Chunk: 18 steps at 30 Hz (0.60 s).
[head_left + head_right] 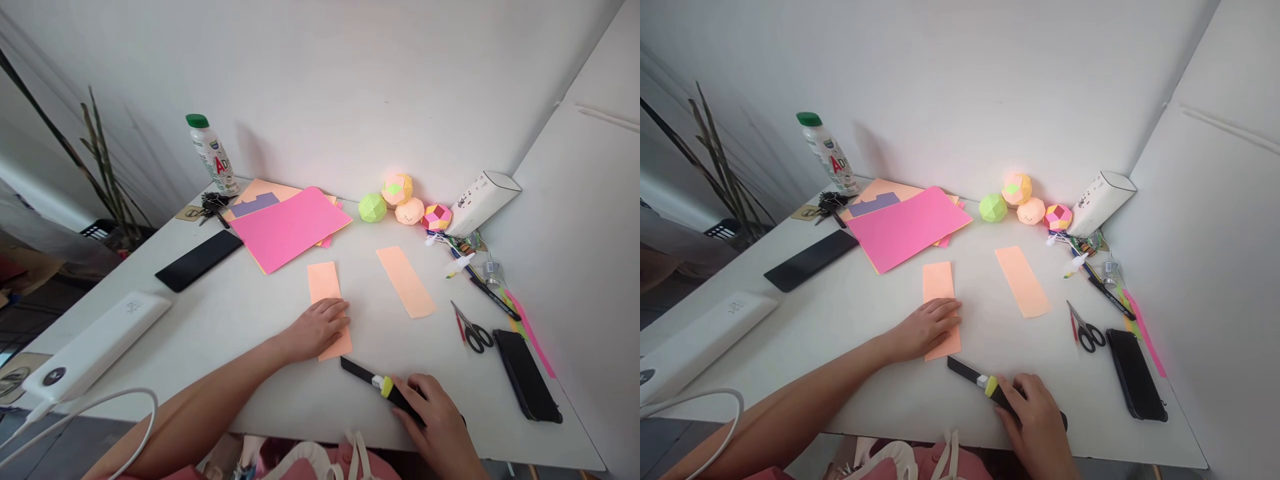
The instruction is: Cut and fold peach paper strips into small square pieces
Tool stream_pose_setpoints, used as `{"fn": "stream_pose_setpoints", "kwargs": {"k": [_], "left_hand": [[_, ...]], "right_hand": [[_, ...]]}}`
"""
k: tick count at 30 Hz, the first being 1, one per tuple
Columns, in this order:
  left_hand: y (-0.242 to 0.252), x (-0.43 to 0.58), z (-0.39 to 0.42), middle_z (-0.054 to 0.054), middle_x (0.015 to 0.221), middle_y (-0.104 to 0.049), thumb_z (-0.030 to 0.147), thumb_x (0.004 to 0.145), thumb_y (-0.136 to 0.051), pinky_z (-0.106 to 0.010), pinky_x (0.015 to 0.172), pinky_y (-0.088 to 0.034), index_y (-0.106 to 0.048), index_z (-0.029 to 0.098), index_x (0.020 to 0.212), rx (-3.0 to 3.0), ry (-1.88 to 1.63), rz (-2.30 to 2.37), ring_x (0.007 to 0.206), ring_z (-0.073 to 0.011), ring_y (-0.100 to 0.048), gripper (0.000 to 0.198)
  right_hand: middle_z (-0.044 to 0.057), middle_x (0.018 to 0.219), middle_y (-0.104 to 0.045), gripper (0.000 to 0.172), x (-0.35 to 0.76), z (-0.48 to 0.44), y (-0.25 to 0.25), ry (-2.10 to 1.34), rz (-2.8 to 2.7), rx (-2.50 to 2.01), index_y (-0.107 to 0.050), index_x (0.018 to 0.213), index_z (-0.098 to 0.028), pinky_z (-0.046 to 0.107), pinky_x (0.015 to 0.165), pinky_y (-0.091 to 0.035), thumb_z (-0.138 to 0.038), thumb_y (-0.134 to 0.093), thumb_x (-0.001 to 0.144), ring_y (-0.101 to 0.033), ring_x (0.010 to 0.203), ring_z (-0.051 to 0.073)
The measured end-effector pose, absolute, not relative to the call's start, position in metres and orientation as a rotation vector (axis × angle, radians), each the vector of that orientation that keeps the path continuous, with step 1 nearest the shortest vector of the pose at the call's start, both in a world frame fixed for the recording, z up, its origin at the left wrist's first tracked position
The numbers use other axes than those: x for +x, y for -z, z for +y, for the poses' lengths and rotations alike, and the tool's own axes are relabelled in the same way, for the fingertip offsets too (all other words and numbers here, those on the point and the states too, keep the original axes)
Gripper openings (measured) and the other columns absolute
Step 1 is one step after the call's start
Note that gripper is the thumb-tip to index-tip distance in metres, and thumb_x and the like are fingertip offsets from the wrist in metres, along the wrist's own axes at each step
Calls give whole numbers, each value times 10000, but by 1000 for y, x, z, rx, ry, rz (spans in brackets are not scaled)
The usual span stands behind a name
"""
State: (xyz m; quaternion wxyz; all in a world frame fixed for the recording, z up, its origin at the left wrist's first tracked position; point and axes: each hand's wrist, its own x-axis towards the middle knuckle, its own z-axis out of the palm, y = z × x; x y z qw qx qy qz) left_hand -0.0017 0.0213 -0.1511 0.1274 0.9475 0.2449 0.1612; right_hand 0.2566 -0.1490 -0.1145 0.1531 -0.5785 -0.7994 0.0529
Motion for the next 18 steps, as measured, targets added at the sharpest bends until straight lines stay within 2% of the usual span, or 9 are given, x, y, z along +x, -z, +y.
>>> {"fn": "stream_pose_setpoints", "kwargs": {"k": [18], "left_hand": [[150,-2,21,-133,1368,-514,153,924,-435,-478,1037,-427,-564,190,1174,2743,-472,727,1265,-273,-464,284]], "right_hand": [[90,896,-614,332,255,-149,114,-143,-2299,-1684,-625,1222,-209,295,642,-552,-275,-471,936,-613,787,198]]}}
